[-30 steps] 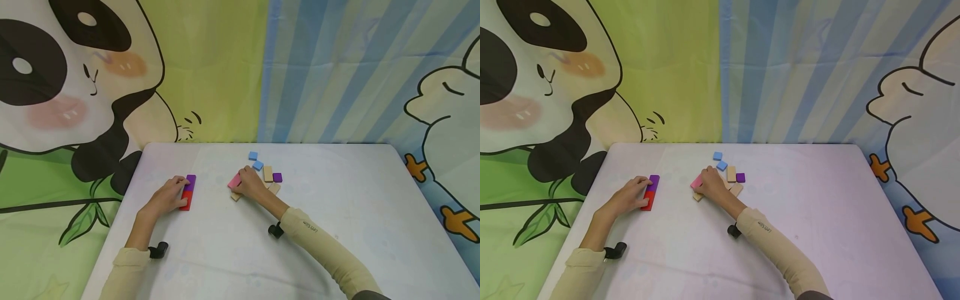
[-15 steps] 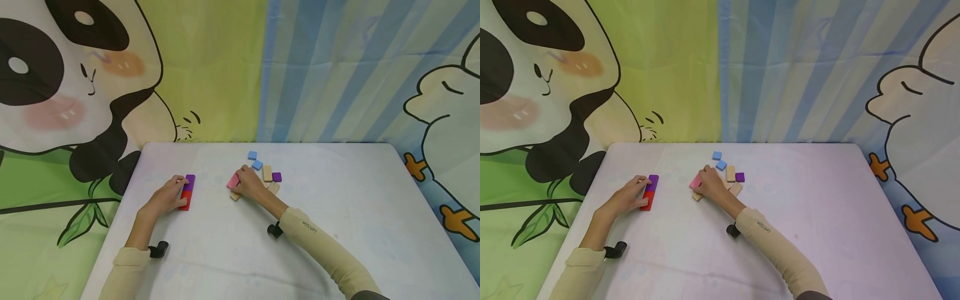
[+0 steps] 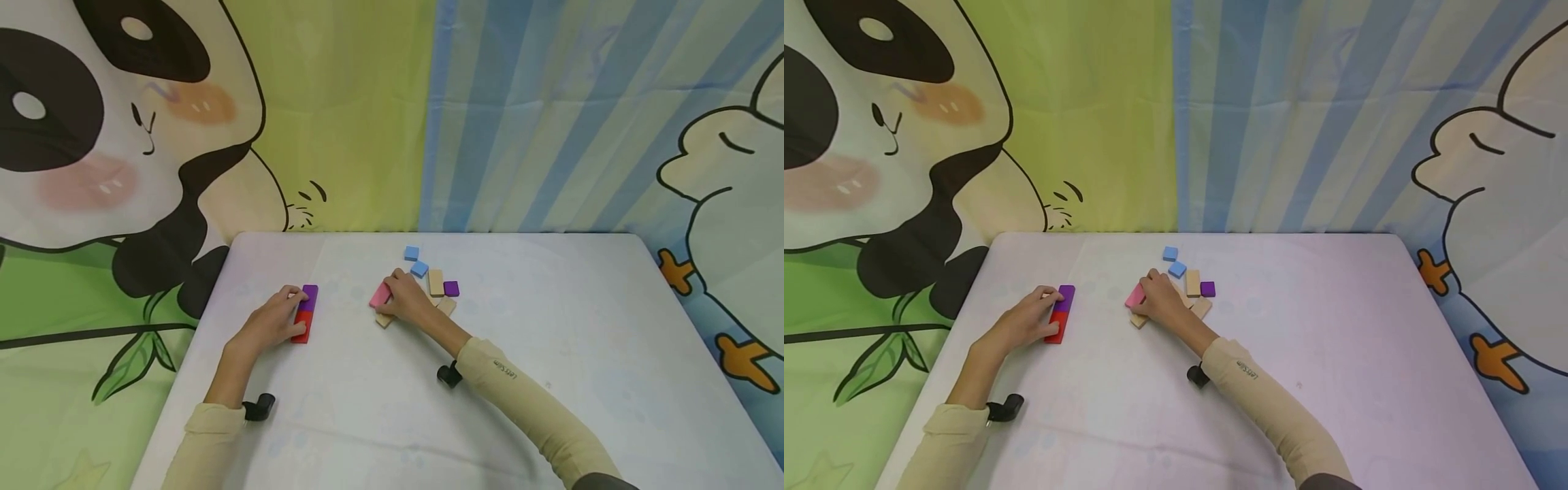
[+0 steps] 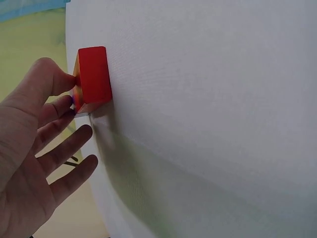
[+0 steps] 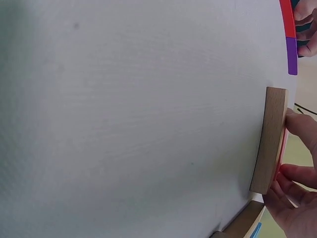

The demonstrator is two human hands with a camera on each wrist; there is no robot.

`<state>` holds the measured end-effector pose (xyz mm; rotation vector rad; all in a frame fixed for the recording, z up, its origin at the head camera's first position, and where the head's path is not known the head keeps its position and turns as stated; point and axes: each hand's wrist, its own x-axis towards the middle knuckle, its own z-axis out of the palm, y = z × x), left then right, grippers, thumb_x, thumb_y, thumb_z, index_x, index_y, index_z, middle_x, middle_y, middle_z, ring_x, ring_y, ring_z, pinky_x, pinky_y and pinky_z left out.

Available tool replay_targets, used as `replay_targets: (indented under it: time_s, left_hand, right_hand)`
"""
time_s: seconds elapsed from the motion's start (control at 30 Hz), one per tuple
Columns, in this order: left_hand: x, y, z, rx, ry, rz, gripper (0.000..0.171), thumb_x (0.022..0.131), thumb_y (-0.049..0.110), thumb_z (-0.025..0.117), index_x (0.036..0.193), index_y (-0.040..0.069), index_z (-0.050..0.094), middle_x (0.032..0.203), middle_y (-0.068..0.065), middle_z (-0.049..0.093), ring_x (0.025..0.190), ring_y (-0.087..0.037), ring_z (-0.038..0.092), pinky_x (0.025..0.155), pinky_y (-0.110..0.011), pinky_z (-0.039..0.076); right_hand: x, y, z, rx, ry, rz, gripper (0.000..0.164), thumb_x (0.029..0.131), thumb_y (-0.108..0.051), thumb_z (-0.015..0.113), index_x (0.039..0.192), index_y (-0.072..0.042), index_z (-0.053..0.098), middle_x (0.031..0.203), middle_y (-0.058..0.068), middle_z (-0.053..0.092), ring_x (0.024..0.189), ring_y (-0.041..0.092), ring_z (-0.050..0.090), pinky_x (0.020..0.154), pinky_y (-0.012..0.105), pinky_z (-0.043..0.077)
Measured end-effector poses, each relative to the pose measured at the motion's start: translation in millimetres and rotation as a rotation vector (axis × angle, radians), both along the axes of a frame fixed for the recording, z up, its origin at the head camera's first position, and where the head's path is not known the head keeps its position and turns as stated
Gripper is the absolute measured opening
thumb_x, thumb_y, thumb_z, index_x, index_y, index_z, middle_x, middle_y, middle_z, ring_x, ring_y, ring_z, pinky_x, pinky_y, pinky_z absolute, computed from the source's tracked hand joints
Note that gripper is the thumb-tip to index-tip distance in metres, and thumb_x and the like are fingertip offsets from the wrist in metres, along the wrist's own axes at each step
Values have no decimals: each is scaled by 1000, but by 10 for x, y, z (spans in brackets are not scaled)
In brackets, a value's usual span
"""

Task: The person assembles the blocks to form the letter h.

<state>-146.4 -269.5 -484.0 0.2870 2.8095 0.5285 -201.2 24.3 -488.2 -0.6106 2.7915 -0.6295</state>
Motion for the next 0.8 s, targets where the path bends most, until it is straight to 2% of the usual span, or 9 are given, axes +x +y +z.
replay_targets:
  time_s: [0.47, 0.8]
  left_hand:
    - [8, 5, 22, 9, 16, -7, 64, 85, 22, 74, 141, 8, 47, 144, -16, 40, 133, -37, 42, 98, -56, 49]
    - [-1, -1, 9, 24, 4, 12, 64, 85, 22, 73, 141, 9, 46, 144, -16, 40, 133, -38, 41, 98, -58, 48]
  right_hand:
    - [-21, -4, -21, -5, -30, 3, 60, 83, -36, 76, 131, -5, 57, 116, 11, 56, 94, 18, 51, 81, 27, 48]
    - [-7, 1, 9, -18, -26, 13, 59, 84, -33, 75, 130, -1, 56, 116, 14, 56, 93, 19, 51, 79, 28, 49]
